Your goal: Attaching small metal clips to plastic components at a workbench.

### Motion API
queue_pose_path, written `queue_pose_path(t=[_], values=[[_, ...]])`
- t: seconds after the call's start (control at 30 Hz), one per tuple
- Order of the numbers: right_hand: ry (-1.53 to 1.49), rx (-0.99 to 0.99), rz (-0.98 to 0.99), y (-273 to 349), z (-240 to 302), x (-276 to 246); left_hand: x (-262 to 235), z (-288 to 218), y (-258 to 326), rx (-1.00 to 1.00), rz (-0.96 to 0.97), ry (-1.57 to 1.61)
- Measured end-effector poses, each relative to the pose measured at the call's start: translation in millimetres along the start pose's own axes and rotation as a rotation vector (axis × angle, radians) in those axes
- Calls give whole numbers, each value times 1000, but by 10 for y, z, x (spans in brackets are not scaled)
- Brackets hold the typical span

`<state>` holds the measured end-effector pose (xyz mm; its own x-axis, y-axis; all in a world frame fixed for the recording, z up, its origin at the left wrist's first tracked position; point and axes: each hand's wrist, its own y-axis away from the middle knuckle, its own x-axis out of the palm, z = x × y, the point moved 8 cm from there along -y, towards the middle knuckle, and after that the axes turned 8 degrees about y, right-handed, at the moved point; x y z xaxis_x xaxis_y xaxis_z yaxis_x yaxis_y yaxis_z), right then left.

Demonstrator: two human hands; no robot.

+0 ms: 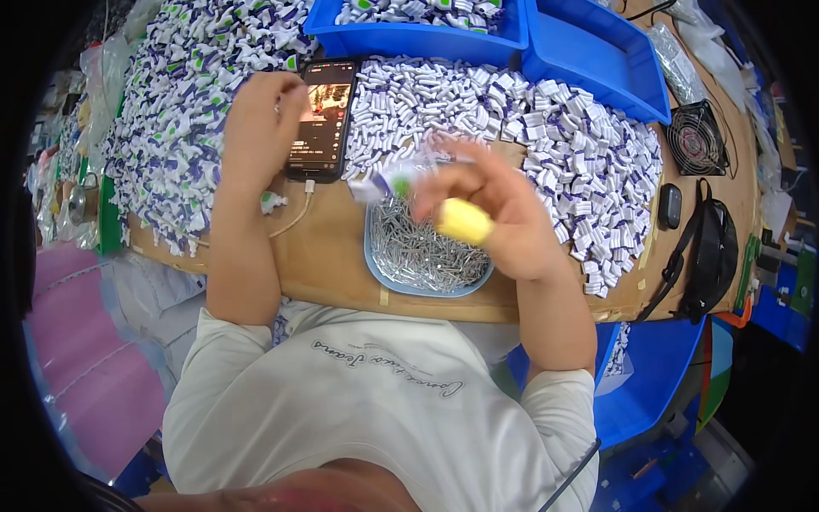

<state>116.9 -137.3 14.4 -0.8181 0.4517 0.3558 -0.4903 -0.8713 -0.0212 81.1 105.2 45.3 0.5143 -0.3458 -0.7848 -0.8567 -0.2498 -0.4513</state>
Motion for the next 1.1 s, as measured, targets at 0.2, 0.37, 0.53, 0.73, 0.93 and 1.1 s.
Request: queue_pose_path(t=[0.2,0.37,0.53,0.73,0.93,1.1], values=[[-324,-388,-197,-54,359,-30,221,596,42,-155,167,-342],[134,-299,38,-27,217,164,228,727,36,-192,182,-249],[1057,-433,168,-47,298,426,209,765,-24,-243,175,-232],[1465,-412,192,-17,121,574,-154,577,-90,-284,-202,235],[1483,-424,168,24,163,571,-191,1134,145,-725,-854,1851],[1468,-455,180,52,179,620,-160,999,28,-526,-366,1634]])
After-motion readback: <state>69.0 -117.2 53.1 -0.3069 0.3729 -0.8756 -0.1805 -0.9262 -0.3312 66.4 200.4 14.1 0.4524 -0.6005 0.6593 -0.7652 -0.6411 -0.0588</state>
